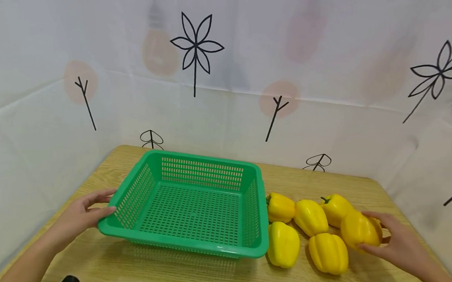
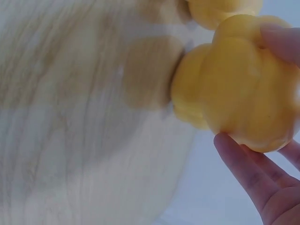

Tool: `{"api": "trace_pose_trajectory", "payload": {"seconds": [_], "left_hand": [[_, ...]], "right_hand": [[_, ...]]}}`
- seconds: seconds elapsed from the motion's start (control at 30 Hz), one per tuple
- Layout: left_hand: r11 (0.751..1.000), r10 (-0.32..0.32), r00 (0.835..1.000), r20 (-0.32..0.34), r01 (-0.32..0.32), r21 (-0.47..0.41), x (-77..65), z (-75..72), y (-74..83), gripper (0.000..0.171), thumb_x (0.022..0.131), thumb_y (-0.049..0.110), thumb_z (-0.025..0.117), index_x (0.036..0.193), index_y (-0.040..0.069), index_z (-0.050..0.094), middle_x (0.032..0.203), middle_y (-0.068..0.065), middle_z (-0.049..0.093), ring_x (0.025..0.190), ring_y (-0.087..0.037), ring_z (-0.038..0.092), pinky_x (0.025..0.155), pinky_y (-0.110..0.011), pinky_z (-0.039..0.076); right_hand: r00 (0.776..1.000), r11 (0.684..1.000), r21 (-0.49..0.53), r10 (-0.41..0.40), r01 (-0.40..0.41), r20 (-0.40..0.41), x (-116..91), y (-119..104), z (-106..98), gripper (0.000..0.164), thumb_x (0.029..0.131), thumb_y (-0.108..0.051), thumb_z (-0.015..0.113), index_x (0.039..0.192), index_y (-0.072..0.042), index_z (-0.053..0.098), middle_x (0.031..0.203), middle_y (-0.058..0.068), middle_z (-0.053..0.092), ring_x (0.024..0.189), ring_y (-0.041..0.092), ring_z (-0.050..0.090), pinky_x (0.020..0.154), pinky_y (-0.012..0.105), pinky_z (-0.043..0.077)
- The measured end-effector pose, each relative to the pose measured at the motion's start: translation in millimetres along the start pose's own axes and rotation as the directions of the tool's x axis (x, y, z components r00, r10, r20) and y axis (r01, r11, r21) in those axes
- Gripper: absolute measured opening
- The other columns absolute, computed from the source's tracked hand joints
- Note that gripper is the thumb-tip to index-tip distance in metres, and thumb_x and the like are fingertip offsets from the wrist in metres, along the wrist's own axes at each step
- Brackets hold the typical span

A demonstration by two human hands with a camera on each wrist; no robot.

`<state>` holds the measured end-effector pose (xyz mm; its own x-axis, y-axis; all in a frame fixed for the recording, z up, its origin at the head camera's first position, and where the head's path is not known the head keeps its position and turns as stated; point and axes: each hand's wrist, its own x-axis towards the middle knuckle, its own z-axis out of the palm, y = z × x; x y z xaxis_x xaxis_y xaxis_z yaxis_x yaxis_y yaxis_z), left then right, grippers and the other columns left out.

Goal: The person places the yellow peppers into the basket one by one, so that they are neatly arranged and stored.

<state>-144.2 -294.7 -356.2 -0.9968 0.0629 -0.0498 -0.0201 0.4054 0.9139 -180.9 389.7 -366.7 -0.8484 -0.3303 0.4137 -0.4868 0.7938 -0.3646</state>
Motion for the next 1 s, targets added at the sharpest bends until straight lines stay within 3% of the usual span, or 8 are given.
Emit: {"api": "trace_pose_trajectory", "payload": {"seconds": [0.5, 1.0], "left_hand": [[1.0, -0.007, 1.0, 0.007, 0.007, -0.009, -0.4, 0.0, 1.1, 0.063, 0.093, 0.029, 0.059, 0.145, 0.007, 0.03, 0.136, -0.022, 0.032, 0.094, -0.01, 0.06, 0.072, -0.034, 0.052], [1.0, -0.01, 1.0, 0.005, 0.01, -0.004, 0.9, -0.5, -1.5, 0.064, 0.093, 0.03, 0.059, 0.145, 0.007, 0.03, 0.137, -0.022, 0.031, 0.097, -0.008, 0.059, 0.073, -0.033, 0.051]], "right_hand": [[0.995, 0.997, -0.019, -0.072, 0.071, -0.068, 9, -13, -5, 0.073, 0.058, -0.006, 0.088, 0.121, 0.005, 0.052, 0.11, 0.013, 0.047, 0.088, -0.011, 0.036, 0.052, 0.019, 0.049], [0.992, 0.995, -0.056, -0.088, 0.084, -0.086, 25, -31, -2, 0.073, 0.058, -0.009, 0.089, 0.12, 0.003, 0.052, 0.108, 0.014, 0.05, 0.085, -0.007, 0.037, 0.053, 0.017, 0.048]]}}
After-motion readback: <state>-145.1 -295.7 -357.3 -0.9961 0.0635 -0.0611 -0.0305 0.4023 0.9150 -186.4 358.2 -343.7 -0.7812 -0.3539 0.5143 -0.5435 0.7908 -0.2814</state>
